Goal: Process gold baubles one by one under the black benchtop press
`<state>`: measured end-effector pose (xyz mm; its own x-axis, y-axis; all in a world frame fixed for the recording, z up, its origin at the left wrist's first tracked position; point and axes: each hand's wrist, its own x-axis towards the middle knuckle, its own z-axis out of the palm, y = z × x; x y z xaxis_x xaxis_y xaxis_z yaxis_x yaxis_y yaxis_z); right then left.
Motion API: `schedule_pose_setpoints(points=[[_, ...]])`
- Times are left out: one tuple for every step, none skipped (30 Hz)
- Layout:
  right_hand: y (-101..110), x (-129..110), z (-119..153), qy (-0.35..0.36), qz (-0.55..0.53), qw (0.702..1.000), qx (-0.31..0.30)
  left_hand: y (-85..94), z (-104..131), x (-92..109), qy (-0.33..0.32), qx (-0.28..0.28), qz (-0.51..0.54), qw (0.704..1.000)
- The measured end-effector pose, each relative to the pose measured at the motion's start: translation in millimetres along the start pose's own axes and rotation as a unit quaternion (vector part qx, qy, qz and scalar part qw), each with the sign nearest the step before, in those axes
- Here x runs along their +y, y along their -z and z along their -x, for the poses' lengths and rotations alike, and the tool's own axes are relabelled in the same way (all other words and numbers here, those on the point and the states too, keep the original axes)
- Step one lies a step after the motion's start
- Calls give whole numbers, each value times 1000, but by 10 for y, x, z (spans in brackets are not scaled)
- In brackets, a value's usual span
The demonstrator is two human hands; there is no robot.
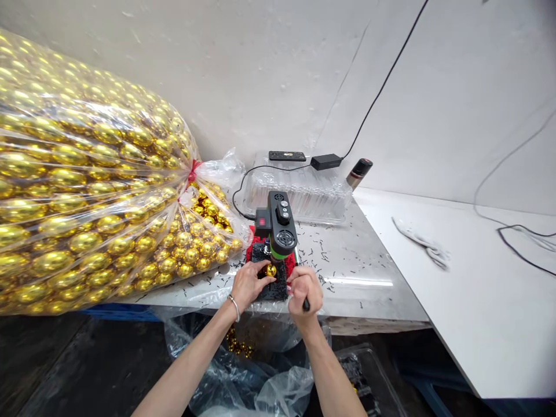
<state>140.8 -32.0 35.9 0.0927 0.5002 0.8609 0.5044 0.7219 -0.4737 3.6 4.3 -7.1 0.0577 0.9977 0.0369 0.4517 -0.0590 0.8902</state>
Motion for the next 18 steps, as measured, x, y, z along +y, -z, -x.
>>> schedule_pose_setpoints(points=[[23, -71, -108, -25, -2, 1000, 9, 7, 10, 5, 1, 8, 11, 1000], [46, -139, -215, -51, -4, 999, 1, 19, 34, 10, 5, 20, 26, 999], [66, -199, -312, -76, -6, 997, -6, 34, 76, 13, 11, 33, 45, 998], [84, -246, -390, -90, -8, 996, -15, 49, 139, 13, 22, 43, 67, 997], [96, -278, -445, -93, -9, 995, -23, 60, 224, 5, 36, 45, 93, 994], [103, -296, -476, -91, -10, 995, -28, 62, 329, -12, 55, 34, 124, 990], [106, -302, -484, -85, -10, 996, -31, 52, 451, -40, 79, 8, 157, 984], [105, -298, -474, -77, -10, 997, -30, 28, 584, -79, 111, -31, 192, 975], [102, -288, -453, -69, -9, 997, -28, -10, 722, -127, 150, -73, 225, 960], [98, -275, -427, -62, -9, 998, -25, -59, 858, -182, 195, -113, 255, 940], [96, -263, -403, -56, -8, 998, -22, -114, 986, -242, 241, -139, 281, 919], [95, -252, -382, -51, -7, 998, -23, -168, 1101, -301, 285, -148, 305, 896], [96, -243, -368, -46, -7, 999, -25, -215, 1199, -358, 333, -145, 329, 872], [99, -237, -360, -42, -7, 999, -29, -250, 1279, -409, 384, -132, 353, 843], [103, -232, -356, -39, -7, 999, -34, -268, 1340, -452, 433, -120, 378, 809], [107, -229, -355, -36, -7, 999, -38, -270, 1383, -483, 477, -111, 403, 773], [112, -227, -355, -34, -7, 999, -41, -254, 1411, -502, 509, -109, 428, 739], [115, -226, -355, -32, -7, 999, -42, -224, 1426, -506, 522, -112, 455, 713]])
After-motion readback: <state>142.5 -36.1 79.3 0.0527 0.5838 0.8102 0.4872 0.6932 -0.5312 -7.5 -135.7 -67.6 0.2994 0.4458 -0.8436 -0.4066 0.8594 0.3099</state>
